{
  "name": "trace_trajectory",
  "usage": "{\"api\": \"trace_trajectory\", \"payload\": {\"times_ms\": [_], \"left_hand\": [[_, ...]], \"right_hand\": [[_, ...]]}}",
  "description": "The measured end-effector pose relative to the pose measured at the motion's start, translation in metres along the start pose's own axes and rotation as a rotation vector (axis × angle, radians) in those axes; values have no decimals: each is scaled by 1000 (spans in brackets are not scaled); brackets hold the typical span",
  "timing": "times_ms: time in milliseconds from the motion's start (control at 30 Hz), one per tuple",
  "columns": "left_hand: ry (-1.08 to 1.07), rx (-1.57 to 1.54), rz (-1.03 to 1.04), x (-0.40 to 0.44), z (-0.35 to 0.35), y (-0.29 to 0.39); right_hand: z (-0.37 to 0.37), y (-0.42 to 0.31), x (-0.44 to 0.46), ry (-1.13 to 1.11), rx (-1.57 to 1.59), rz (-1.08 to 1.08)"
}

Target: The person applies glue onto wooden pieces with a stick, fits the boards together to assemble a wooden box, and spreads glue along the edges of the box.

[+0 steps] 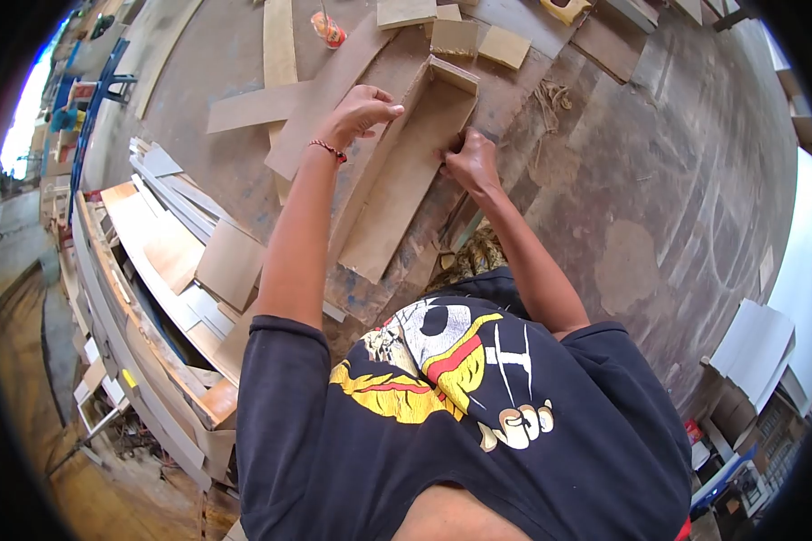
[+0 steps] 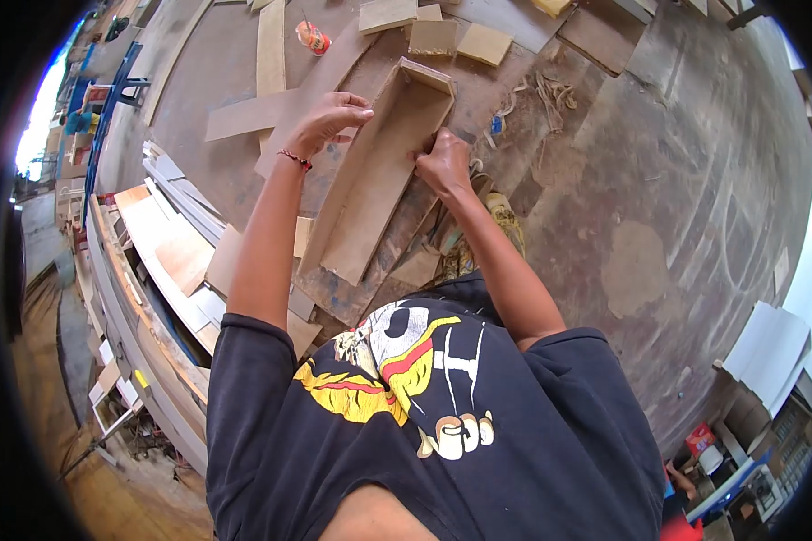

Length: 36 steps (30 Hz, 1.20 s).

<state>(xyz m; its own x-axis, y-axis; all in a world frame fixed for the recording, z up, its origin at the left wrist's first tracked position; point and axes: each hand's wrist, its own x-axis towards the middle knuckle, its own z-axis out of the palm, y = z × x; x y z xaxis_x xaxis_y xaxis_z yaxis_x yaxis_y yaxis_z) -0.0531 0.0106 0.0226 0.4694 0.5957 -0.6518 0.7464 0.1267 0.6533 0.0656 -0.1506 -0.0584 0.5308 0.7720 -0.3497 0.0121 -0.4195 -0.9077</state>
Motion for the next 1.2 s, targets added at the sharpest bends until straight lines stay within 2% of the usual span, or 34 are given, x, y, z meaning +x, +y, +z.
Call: {"api": "trace_trajectory", "payload": {"times_ms": [67,200,267,333,467,533,600,700,800,867,933,1000,1200], "left_hand": [[22,90,14,4,0,0],[-25,76,10,-6,-1,10],[-64,-22,14,-10,0,9],[-35,-40,42,-7,2,5],[-26,-116,124,3,5,11],[-10,-113,161,10,8,16],[6,-120,202,15,13,19],[8,-196,230,33,15,12],[-20,-280,251,35,16,13],[-54,-210,241,30,13,19],[-40,-243,230,30,14,21],[-89,-249,297,33,12,19],[-45,-154,351,44,13,15]], "right_hand": [[2,10,2,30,-79,-90],[-14,-12,-12,143,-271,-281],[-28,-35,-13,178,-260,-261],[-44,-39,10,462,-295,-528],[-58,-47,60,325,-290,-572],[-58,-59,74,151,-340,-500],[-54,-63,85,93,-343,-494],[-52,-74,94,-190,-430,-358],[-48,-76,94,-188,-495,-334],[-46,-76,90,-185,-528,-339],[-43,-73,95,-126,-520,-420],[-43,-72,96,-130,-536,-415],[-43,-77,91,-120,-553,-425]]}}
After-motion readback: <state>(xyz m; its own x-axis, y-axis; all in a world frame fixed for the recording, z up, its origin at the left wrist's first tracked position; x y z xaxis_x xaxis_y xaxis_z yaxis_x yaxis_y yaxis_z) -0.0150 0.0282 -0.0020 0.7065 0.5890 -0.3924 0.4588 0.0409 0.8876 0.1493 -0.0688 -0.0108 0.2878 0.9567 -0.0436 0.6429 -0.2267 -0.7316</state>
